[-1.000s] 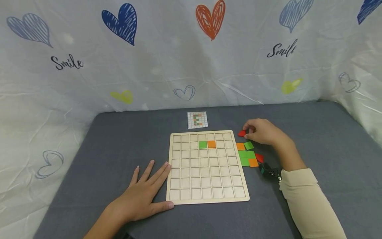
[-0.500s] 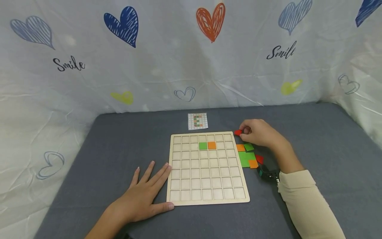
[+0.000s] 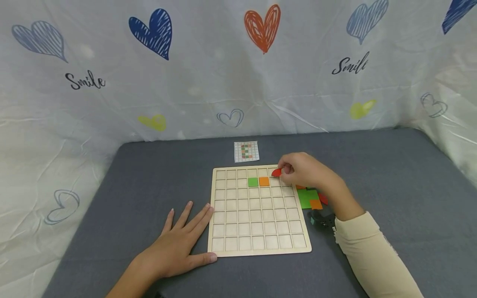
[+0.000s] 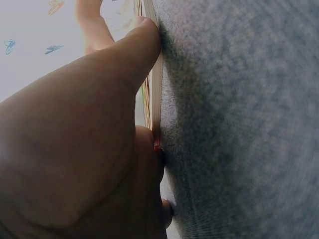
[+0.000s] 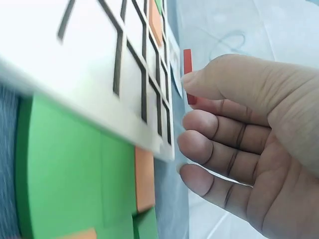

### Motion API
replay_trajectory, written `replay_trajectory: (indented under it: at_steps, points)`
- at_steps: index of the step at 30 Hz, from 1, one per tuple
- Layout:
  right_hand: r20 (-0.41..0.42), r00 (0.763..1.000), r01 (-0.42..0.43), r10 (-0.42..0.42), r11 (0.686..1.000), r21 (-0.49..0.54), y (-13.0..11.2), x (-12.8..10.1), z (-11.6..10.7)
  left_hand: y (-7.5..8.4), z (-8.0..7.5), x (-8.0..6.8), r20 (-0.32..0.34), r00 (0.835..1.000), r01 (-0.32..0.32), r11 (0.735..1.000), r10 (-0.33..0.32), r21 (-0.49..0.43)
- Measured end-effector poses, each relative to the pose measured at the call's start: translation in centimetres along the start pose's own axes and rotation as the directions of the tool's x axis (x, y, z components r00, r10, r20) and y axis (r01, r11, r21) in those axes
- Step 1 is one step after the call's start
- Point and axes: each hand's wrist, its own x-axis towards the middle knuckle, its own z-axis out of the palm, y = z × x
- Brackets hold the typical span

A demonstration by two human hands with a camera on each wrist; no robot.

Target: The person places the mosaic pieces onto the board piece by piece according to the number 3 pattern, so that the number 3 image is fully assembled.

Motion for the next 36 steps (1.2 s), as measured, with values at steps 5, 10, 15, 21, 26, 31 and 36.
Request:
replay_trajectory:
  at_steps: [5, 10, 15, 21, 26, 31, 36]
  points:
    - [0.025, 0.998, 0.056, -0.056, 0.998, -0.009, -0.6, 0.8, 0.9, 0.0, 0.0, 0.0, -0.004, 1.000, 0.001, 1.000, -0.001, 0.003]
    - [0.052, 0.994, 0.093, -0.091, 0.995, -0.039, -1.4, 1.4, 1.5, 0.0, -0.1, 0.0, 0.004, 1.000, 0.007, 1.000, -0.007, -0.003]
    - [0.083, 0.989, 0.126, -0.122, 0.990, -0.054, -2.1, 2.1, 1.9, 0.0, 0.0, 0.0, 0.009, 1.000, 0.012, 1.000, -0.012, -0.007]
    - [0.093, 0.980, 0.181, -0.174, 0.981, -0.074, -2.8, 2.7, 2.3, 0.0, 0.1, 0.1, 0.006, 1.000, 0.010, 1.000, -0.010, -0.011]
    - [0.102, 0.975, 0.205, -0.197, 0.975, -0.080, -3.6, 3.2, 2.5, 0.0, 0.0, 0.0, -0.004, 1.000, 0.006, 1.000, -0.006, -0.011]
    - [0.128, 0.979, 0.169, -0.161, 0.984, -0.055, -4.3, 3.5, 2.8, 0.0, 0.0, -0.1, -0.009, 1.000, 0.000, 1.000, 0.000, -0.002]
    - [0.130, 0.978, 0.170, -0.161, 0.984, -0.058, -4.8, 3.8, 3.0, 0.0, 0.0, -0.1, -0.014, 1.000, -0.003, 1.000, 0.003, -0.004]
